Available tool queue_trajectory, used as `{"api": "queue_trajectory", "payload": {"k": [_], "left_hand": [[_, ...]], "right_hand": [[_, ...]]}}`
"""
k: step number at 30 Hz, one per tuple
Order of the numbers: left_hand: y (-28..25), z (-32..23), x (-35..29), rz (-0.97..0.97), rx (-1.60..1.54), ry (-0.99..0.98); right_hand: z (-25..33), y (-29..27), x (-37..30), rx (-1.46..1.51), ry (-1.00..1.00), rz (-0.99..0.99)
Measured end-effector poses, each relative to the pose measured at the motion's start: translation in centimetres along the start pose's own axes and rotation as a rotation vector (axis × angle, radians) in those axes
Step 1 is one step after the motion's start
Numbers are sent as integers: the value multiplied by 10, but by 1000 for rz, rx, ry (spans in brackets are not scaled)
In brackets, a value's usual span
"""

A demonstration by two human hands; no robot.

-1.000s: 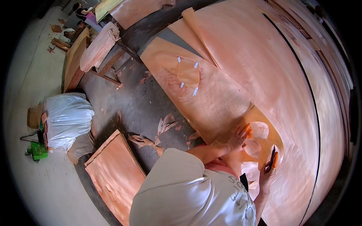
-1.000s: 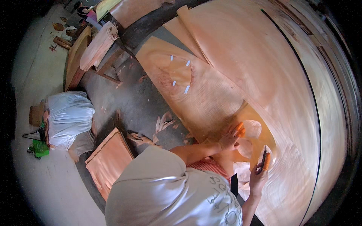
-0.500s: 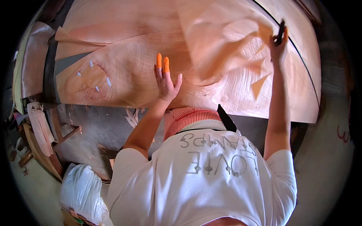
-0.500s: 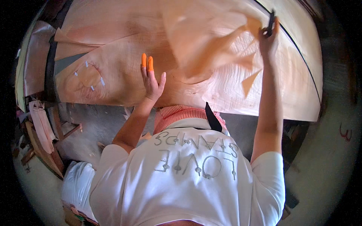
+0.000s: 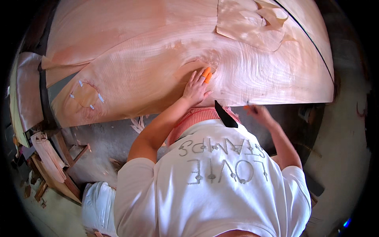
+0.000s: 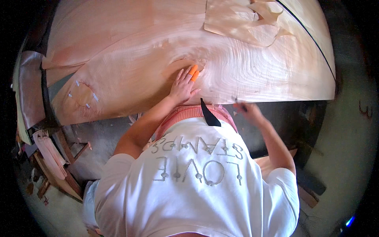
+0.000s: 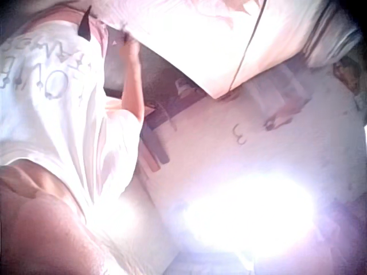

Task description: The person patches a large wood veneer sheet by cutting out damaged circular areas with a utility knife and applying replacement patches. They use a long straightedge to guide their cuts and smooth the surface of the veneer by hand.

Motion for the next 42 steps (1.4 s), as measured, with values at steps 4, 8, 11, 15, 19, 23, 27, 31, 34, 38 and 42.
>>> {"api": "queue_trajectory", "payload": {"k": [4, 8, 11, 15, 19, 23, 27, 31, 34, 38, 42], "left_hand": [[16, -2, 8, 79, 23, 6], [22, 0, 8, 72, 66, -6], [23, 1, 9, 77, 93, -7], [24, 0, 9, 98, 102, -7], [21, -1, 8, 103, 94, -5], [24, 1, 9, 105, 91, -17], [29, 2, 13, 141, 150, -19], [33, 1, 16, 200, 179, -12], [24, -7, 16, 196, 158, 6], [24, -16, 21, 231, 184, 37], [26, -10, 18, 279, 238, 3]], "right_hand": [[-31, 67, -72, 475, 462, 120], [-29, 70, -88, 490, 454, 136], [-20, 68, -88, 482, 488, 183], [-29, 81, -89, 675, 403, 143], [-53, 94, -89, 690, 379, 130], [-54, 93, -90, 657, 409, 81], [-46, 81, -90, 487, 374, -41], [-52, 84, -89, 564, 269, -29], [-19, 59, -93, 548, 316, -40], [-26, 61, -90, 748, 100, -240], [-53, 68, -90, 396, 416, -150]]}}
Point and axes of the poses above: each hand's wrist, its own x-axis towards the middle knuckle, its own y-axis out of the palm, z = x × y, the point moved 6 cm from there along x, towards the middle knuckle, and after that the axes turned 14 degrees about z, right-handed, at the moved point
